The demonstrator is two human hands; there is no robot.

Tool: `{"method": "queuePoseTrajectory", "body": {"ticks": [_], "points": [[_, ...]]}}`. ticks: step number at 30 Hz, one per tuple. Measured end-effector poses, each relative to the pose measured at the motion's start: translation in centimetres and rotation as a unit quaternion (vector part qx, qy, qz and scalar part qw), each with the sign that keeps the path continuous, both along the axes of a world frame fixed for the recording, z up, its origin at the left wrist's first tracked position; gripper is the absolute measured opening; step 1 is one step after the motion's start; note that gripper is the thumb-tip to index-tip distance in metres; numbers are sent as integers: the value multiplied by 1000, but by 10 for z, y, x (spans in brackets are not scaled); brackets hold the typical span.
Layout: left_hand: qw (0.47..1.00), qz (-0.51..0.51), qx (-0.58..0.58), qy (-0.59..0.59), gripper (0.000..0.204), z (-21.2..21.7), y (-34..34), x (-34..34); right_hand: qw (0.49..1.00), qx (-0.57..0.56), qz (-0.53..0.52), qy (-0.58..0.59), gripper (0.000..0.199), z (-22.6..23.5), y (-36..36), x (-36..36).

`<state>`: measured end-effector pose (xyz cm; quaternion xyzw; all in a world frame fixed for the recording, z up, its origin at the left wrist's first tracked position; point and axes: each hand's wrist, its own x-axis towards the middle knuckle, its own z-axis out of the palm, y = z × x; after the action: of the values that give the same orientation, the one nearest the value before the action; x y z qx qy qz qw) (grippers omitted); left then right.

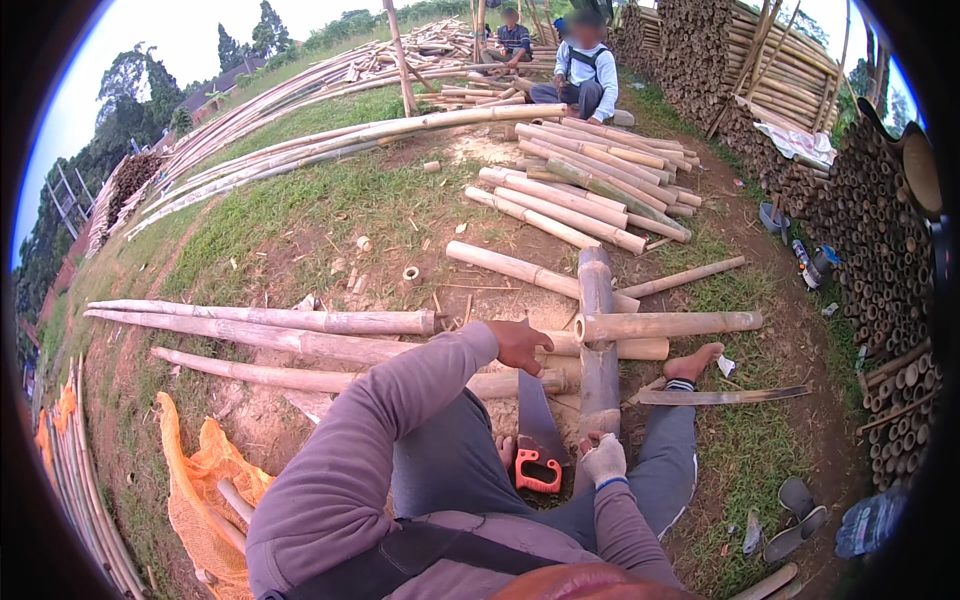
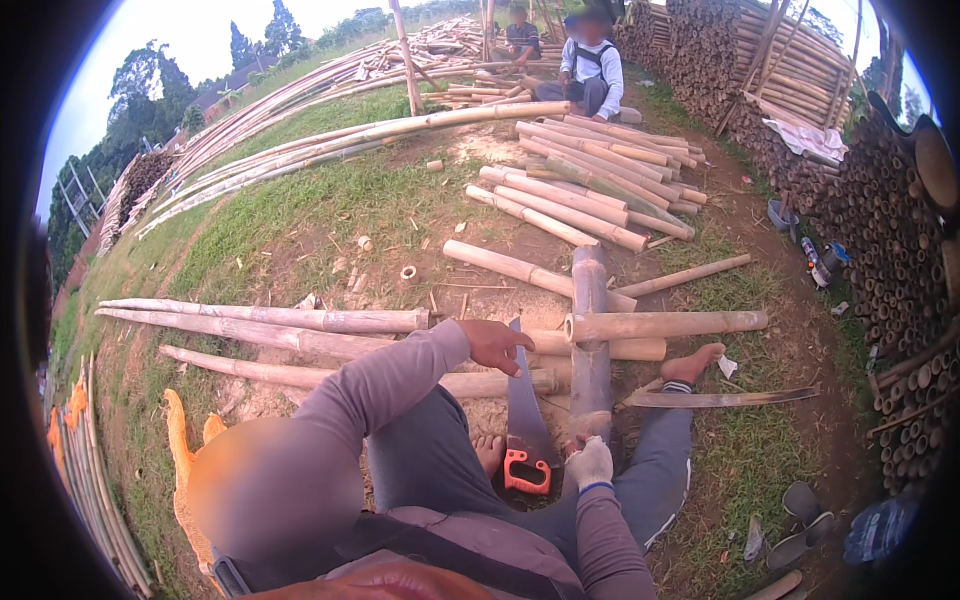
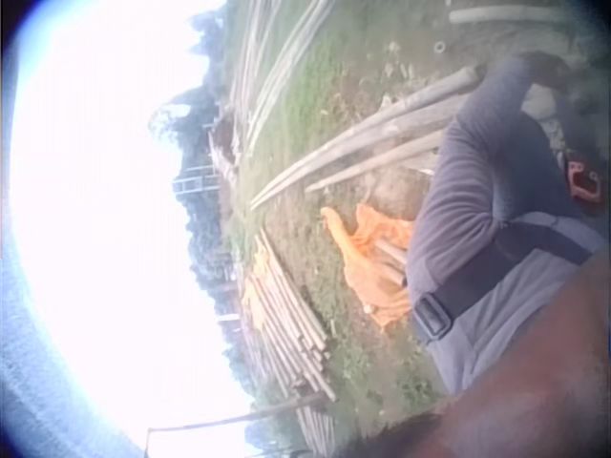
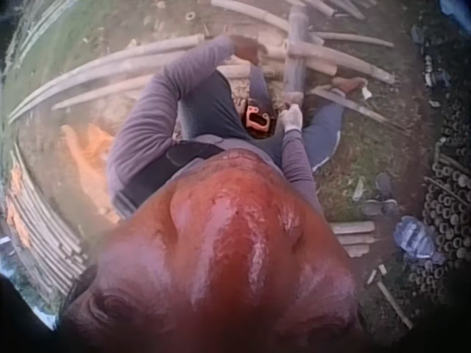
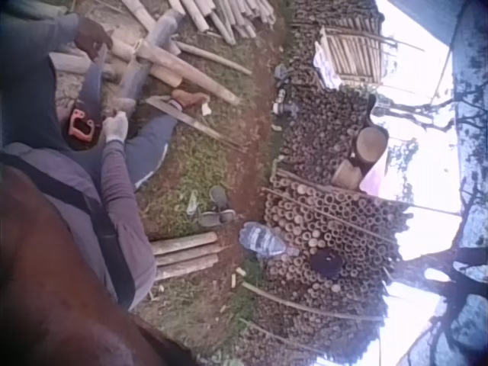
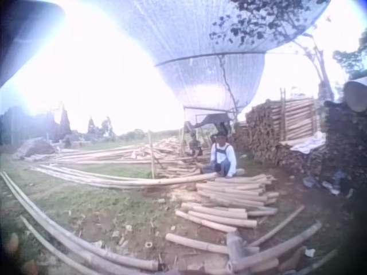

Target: The person sits on the ground and uses a hand saw to cut bamboo poles into shorter sections. They position each pole, saw through it, and place the cut pieces aside.

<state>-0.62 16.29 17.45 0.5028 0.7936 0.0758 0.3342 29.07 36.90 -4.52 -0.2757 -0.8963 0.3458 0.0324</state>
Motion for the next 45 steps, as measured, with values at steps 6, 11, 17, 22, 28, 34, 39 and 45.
{"method": "queuePoseTrajectory", "body": {"ticks": [6, 11, 17, 22, 28, 34, 39, 45], "points": [[1000, 5, 3, 1, 88, 3, -3, -1, 1000, 0, 4, -1, 43, 2, -1, 0], [1000, 7, 6, -8, 89, 2, -5, -1, 1000, -2, 2, -4, 42, 8, -4, -1], [1000, 5, -2, -12, 89, 5, -2, 0, 1000, -9, 5, 0, 42, 0, -1, -1], [1000, -2, 1, -10, 90, 2, -2, -2, 1000, -12, 1, 1, 45, -8, 3, -1], [1000, 8, 1, -19, 87, 3, -4, -1, 999, -30, -1, -11, 46, -8, 2, -1], [1000, 9, 0, -11, 86, 4, -4, 0, 1000, -2, 6, -2, 43, -11, 2, 0], [1000, 8, 2, -7, 86, 4, -3, 0, 1000, -5, -5, -1, 41, -1, -1, -1], [1000, 13, 12, -13, 86, 8, 3, 0, 988, 97, -51, 105, 40, 35, 17, 5]]}}
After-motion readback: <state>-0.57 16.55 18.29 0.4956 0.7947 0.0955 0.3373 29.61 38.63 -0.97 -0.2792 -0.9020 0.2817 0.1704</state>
